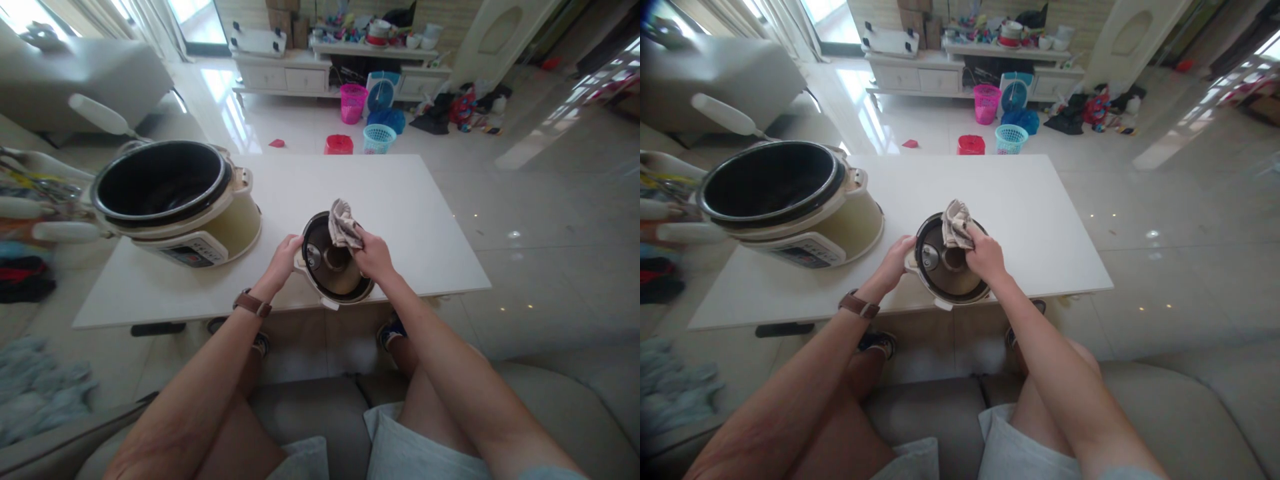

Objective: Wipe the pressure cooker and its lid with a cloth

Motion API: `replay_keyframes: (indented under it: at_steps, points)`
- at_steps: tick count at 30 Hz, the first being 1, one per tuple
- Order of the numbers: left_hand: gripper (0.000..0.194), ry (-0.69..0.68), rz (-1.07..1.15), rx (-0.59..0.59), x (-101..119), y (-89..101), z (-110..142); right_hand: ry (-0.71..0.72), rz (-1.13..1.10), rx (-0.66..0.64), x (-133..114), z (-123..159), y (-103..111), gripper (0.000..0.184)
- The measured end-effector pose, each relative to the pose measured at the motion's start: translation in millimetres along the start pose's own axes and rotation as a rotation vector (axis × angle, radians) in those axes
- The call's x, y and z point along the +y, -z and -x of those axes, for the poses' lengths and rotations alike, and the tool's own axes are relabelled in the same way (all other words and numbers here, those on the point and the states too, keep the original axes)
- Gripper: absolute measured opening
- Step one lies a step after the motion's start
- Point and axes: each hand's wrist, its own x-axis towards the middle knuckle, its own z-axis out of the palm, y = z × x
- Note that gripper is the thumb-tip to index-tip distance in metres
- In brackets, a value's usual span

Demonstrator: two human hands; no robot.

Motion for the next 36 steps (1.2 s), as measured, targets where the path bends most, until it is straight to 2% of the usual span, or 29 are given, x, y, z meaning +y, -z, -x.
replay_keyframes:
  at_steps: [3, 7, 9, 12, 14, 17, 20, 22, 28, 30, 32, 36]
  points:
    - [0.032, -0.006, -0.024, -0.027, -1, 0.2, 0, 0.066, 0.145, -0.210, -8, 7, -14, 0.054]
    - [0.035, 0.022, -0.026, -0.015, -1, 0.6, 2, 0.126, 0.238, -0.313, -20, 14, -24, 0.059]
    - [0.036, 0.058, -0.035, -0.014, -2, 1.3, 3, 0.155, 0.281, -0.365, -26, 16, -20, 0.056]
    - [0.036, 0.071, -0.064, -0.016, -2, 2.4, 4, 0.232, 0.357, -0.508, -30, 18, -6, 0.046]
    - [0.036, 0.057, -0.085, -0.008, -1, 2.6, 5, 0.274, 0.412, -0.594, -29, 20, 2, 0.042]
    - [0.036, 0.067, -0.102, -0.008, 2, 1.6, 6, 0.266, 0.483, -0.658, -20, 21, 10, 0.038]
    - [0.037, 0.084, -0.093, -0.009, 5, -0.3, 7, 0.207, 0.506, -0.646, -6, 17, 16, 0.036]
    - [0.037, 0.087, -0.081, -0.004, 6, -1.2, 7, 0.149, 0.446, -0.562, 5, 11, 21, 0.037]
    - [0.038, 0.053, -0.100, -0.003, 8, -2.4, 9, 0.053, 0.133, -0.035, 14, -2, 32, 0.034]
    - [0.038, 0.046, -0.111, -0.008, 10, -2.7, 10, 0.064, 0.124, 0.049, 11, -2, 27, 0.033]
    - [0.037, 0.050, -0.124, -0.012, 11, -3.1, 11, 0.105, 0.126, 0.000, 9, 0, 18, 0.038]
    - [0.036, 0.054, -0.137, -0.014, 10, -3.1, 10, 0.124, 0.121, -0.292, 12, 4, -7, 0.059]
